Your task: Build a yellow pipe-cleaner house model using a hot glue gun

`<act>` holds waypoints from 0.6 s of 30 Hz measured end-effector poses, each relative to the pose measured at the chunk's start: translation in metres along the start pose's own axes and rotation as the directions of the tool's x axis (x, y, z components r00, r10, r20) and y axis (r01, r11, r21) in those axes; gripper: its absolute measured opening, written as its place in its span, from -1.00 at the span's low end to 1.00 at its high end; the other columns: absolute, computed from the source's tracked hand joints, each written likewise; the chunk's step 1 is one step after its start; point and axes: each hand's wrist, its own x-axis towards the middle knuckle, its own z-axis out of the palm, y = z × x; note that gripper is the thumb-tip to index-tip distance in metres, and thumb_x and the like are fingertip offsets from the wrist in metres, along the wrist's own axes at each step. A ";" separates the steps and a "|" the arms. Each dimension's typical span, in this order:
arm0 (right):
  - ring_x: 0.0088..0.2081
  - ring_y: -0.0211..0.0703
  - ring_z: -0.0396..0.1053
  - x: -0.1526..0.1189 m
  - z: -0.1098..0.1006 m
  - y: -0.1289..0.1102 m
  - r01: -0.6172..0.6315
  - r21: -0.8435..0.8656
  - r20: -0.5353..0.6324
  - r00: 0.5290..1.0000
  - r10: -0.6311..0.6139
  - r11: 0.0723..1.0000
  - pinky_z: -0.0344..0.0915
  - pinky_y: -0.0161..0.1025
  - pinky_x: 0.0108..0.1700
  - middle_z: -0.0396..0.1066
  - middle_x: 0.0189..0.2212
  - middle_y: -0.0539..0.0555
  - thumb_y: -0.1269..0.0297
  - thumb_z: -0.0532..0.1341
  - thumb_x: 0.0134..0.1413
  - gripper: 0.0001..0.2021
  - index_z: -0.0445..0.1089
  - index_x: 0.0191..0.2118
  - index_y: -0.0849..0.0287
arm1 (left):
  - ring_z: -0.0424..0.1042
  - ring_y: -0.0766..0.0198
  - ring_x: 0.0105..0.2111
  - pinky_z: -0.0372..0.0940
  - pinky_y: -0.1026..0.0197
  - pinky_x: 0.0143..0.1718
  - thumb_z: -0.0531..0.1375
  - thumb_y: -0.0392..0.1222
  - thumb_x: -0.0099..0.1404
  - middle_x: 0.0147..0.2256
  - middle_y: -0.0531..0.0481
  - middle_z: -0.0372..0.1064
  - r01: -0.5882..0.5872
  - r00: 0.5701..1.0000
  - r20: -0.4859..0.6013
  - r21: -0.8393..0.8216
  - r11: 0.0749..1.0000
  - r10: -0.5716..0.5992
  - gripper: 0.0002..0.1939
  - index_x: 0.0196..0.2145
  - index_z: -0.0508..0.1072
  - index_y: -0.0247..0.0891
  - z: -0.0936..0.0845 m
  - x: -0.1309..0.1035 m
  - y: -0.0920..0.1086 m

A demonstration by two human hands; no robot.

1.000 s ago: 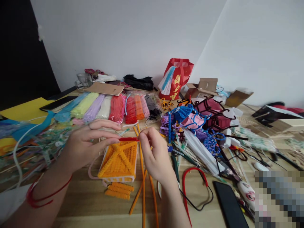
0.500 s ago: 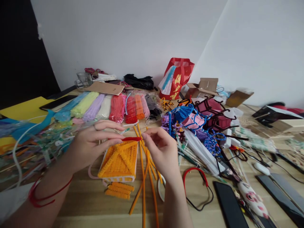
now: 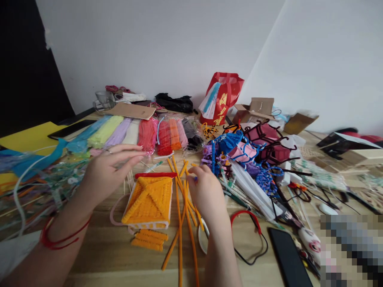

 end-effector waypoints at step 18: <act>-0.34 -0.20 0.44 -0.006 0.027 -0.039 0.268 0.101 0.208 0.936 -0.284 0.958 0.28 -0.32 -0.27 0.49 -0.36 0.06 0.42 0.17 0.14 -0.84 0.52 -0.30 0.14 | 0.46 0.18 -0.15 0.33 0.08 -0.01 0.17 -0.14 0.26 -0.19 -0.02 0.50 0.028 0.999 -0.028 -0.020 0.999 -0.028 -0.84 -0.32 0.55 -0.18 -0.008 0.002 0.000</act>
